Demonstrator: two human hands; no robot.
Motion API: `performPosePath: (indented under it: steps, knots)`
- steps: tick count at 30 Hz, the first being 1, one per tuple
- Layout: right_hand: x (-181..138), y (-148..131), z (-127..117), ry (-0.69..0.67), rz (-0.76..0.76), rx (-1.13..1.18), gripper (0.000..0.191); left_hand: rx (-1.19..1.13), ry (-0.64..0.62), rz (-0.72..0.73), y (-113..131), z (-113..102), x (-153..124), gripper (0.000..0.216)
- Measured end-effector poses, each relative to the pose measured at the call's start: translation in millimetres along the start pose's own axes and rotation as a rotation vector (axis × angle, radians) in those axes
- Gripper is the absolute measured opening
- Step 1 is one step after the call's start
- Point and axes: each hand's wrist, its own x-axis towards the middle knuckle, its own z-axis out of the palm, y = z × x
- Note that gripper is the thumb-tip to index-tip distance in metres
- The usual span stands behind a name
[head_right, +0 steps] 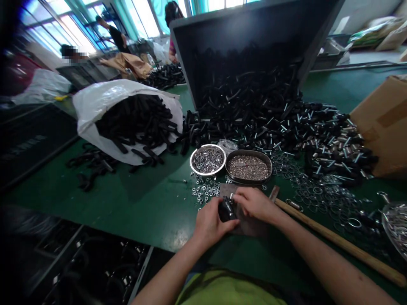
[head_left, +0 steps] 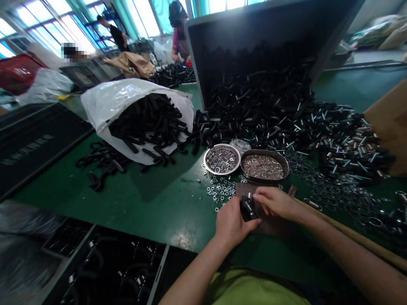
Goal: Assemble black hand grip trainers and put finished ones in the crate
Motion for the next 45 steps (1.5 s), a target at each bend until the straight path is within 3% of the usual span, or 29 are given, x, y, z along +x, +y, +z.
performPosePath:
  steps: [2, 5, 9, 14, 18, 22, 27, 30, 34, 39, 42, 45]
  knots:
    - [29.5, -11.0, -19.4, 0.188, -0.12, -0.309, 0.023, 0.155, -0.036, 0.114, 0.2, -0.5, 1.9, 0.054]
    - [83.6, -35.4, -29.7, 0.346, -0.19, -0.498, 0.019, 0.248, -0.048, 0.215, 2.8, 1.5, 2.9, 0.056]
    - [143.2, -57.9, -18.3, 0.372, -0.2, -0.612, 0.017, 0.233, -0.049, 0.192, 0.0, 6.5, 2.4, 0.063]
    - [169.0, -62.9, -8.1, 0.372, -0.168, -0.673, 0.017, 0.218, -0.041, 0.201, -5.5, 9.0, 3.4, 0.066]
    - [156.8, -65.2, -15.3, 0.386, -0.154, -0.631, 0.022, 0.224, -0.051, 0.222, -5.7, 8.4, 6.2, 0.062]
    - [107.6, -58.1, -25.1, 0.339, -0.22, -0.543, 0.018, 0.229, -0.056, 0.225, -6.0, 8.5, 8.3, 0.061]
    - [28.1, -18.3, -16.5, 0.21, -0.344, -0.368, 0.015, 0.215, -0.052, 0.217, -5.6, 8.9, 7.9, 0.056]
    - [4.9, 4.2, -3.0, 0.192, -0.285, -0.306, 0.016, 0.206, -0.056, 0.204, -4.2, 8.5, 7.7, 0.055]
    - [-0.5, 11.3, 15.0, 0.256, -0.249, -0.299, 0.025, 0.225, -0.062, 0.196, -2.6, 7.8, 8.2, 0.056]
    - [-11.4, 4.8, 31.6, 0.231, -0.473, -0.654, 0.016, 0.258, -0.052, 0.198, -3.3, 10.5, 8.0, 0.041]
    - [-9.2, -1.5, 14.6, 0.141, -0.413, -0.677, 0.012, 0.23, -0.038, 0.192, -4.2, 11.8, 7.7, 0.051]
    - [23.8, -15.6, -27.0, 0.093, -0.304, -0.553, 0.013, 0.184, -0.05, 0.219, -4.3, 9.8, 7.7, 0.074]
